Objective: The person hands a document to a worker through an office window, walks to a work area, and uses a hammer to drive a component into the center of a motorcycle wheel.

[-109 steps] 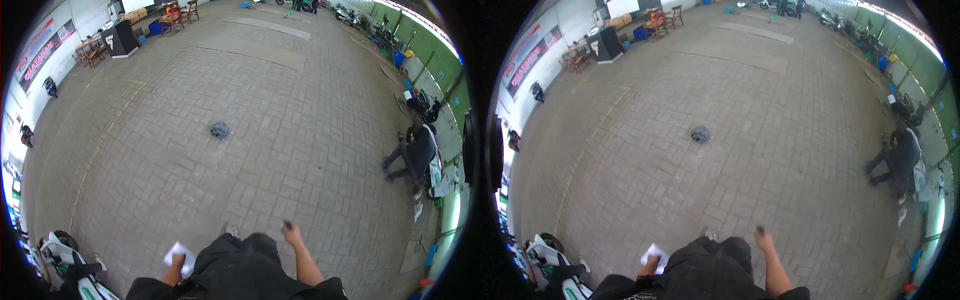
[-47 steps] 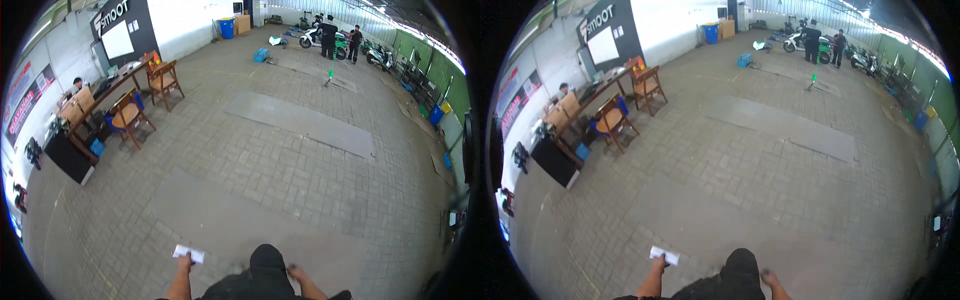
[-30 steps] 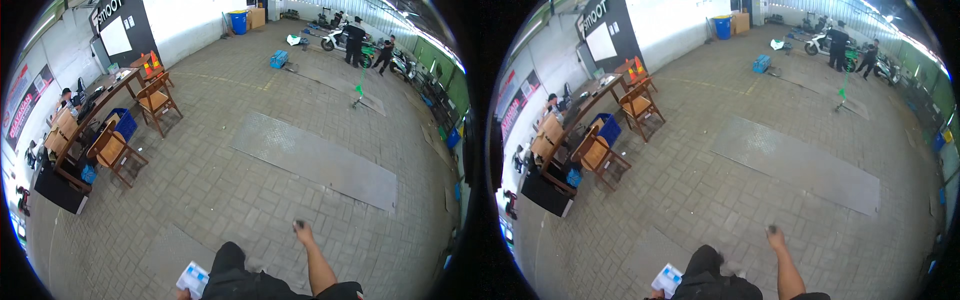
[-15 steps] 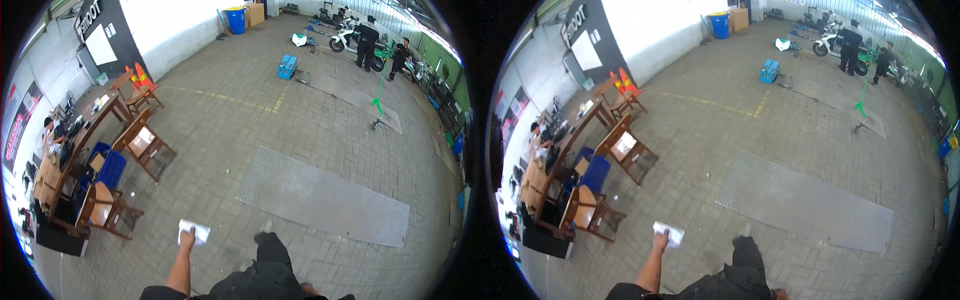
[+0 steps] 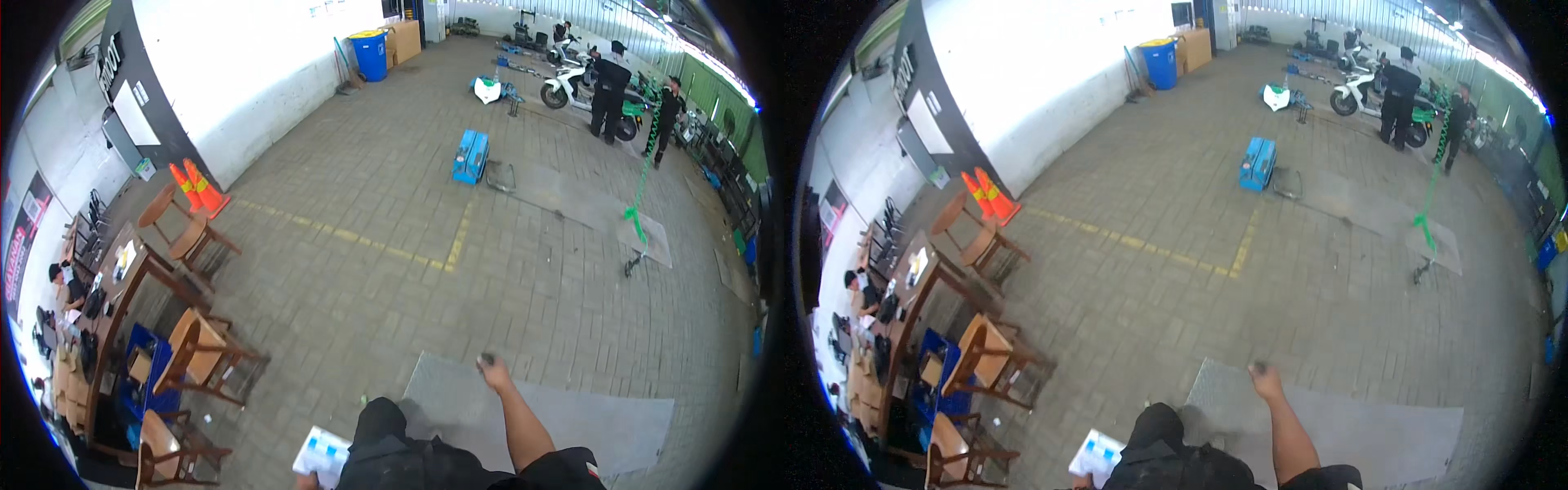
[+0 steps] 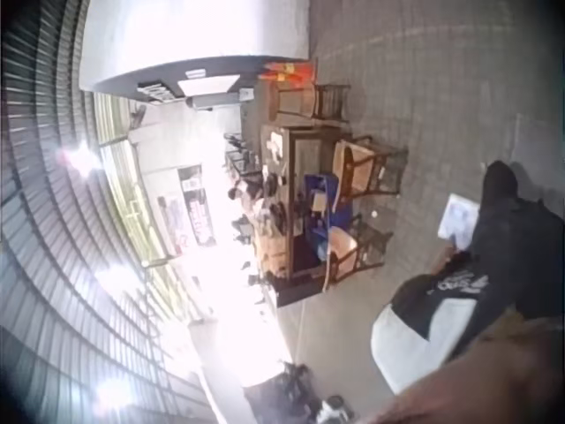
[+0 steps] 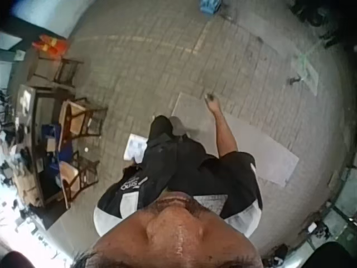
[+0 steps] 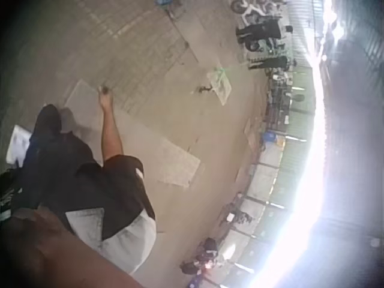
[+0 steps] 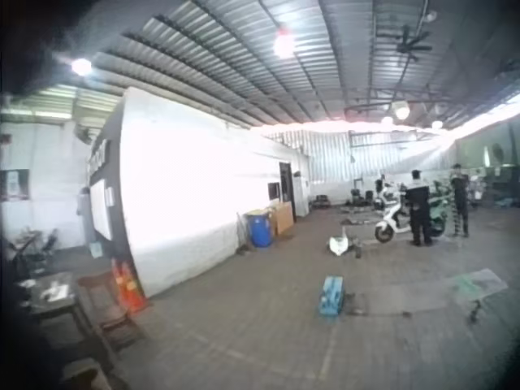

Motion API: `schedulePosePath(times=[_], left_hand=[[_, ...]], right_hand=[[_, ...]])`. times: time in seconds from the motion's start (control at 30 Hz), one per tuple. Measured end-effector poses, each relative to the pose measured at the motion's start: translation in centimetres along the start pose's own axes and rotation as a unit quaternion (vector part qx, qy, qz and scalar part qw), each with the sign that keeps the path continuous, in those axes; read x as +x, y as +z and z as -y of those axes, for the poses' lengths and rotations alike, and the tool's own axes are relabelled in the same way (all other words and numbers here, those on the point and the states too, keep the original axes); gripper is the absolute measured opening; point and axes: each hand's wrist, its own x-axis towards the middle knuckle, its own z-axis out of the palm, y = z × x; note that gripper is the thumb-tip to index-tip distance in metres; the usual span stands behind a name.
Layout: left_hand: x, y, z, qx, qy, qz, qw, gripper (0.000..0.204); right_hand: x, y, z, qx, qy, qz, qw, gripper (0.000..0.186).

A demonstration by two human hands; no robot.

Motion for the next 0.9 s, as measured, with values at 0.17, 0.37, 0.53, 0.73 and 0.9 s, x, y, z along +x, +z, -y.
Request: schedulePosePath(times=[0.17, 0.37, 0.53, 0.73, 0.9], left_hand=[[7.6, 1.0, -15.6, -0.009, -0.108, -0.025, 0.994, 0.043], [22.0, 1.0, -46.7, -0.02, 0.009, -0.052, 0.998, 0.043], [33.6, 0.3, -88.0, -0.046, 0.283, -0.066, 0.956, 0.045], [35.2, 8.0, -118.8, -0.046, 0.448, 0.019, 0.893, 0.051], [40.2, 12.4, -119.5, 0.085, 0.317, -0.066, 0.942, 0.047]], right_hand=[[20.6, 2.6, 24.3, 0.051, -0.038, 0.071, 0.995, 0.05], [28.1, 8.7, 14.1, -0.099, 0.185, 0.103, 0.972, 0.054], [29.8, 9.5, 10.2, -0.108, 0.417, 0.242, 0.869, 0.049], [49.8, 8.8, 15.4, -0.079, 0.5, 0.213, 0.836, 0.043], [85.0, 12.2, 25.6, -0.027, 0.403, 0.152, 0.902, 0.047]])
